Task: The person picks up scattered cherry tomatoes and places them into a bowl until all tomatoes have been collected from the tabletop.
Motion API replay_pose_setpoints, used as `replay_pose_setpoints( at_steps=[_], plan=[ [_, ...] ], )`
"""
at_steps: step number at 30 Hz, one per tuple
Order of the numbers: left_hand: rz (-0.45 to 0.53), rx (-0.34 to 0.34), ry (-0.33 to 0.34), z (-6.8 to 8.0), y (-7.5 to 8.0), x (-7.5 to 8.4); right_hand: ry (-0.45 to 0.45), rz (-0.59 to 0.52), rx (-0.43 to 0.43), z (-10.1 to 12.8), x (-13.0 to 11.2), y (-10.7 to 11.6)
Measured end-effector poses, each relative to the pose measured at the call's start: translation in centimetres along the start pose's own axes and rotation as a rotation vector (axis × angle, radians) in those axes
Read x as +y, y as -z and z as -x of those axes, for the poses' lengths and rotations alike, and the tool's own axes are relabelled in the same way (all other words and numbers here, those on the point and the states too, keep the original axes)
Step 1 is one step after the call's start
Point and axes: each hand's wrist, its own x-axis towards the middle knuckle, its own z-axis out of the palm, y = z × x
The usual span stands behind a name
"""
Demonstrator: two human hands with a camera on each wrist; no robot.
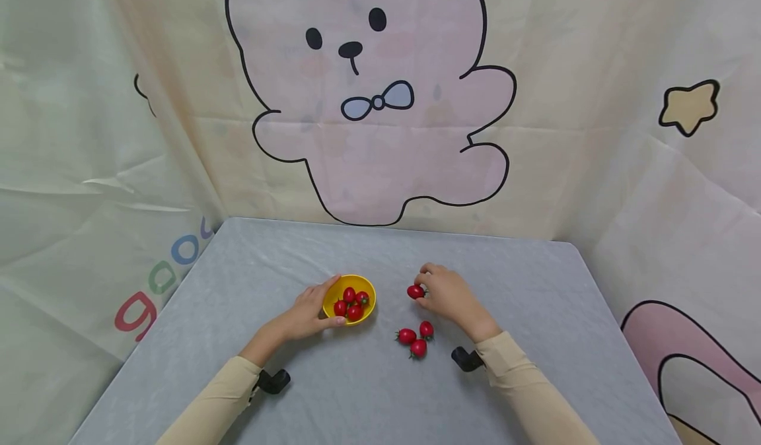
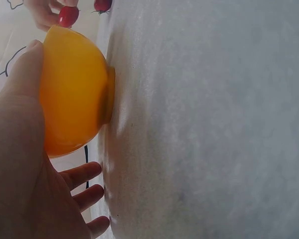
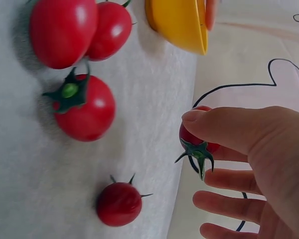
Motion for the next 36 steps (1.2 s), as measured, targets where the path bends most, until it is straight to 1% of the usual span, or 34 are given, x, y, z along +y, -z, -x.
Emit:
replay_pose_setpoints(
  at_steps=[7, 14, 22, 31, 36],
  plan=[
    [-0.006, 0.001, -0.001, 0.0, 0.0, 0.1, -0.017, 0.012, -0.047, -1.0, -1.1, 0.9],
    [-0.001, 0.0, 0.0, 0.1, 0.0, 0.0, 0.006, 0.027, -0.063, -1.9, -2.0, 1.3],
    [0.007, -0.001, 0.0, 0.1, 0.1, 0.1, 0.027, 0.033, -0.05, -2.7, -2.7, 1.0],
    [0.01, 0.005, 0.0, 0.1, 0.0, 0.1, 0.064, 0.029, -0.061, -3.3, -4.4, 1.6],
    [0.004, 0.007, 0.005, 0.1, 0.0, 0.1, 0.09, 0.027, -0.047, -3.7, -4.9, 1.5]
  ],
)
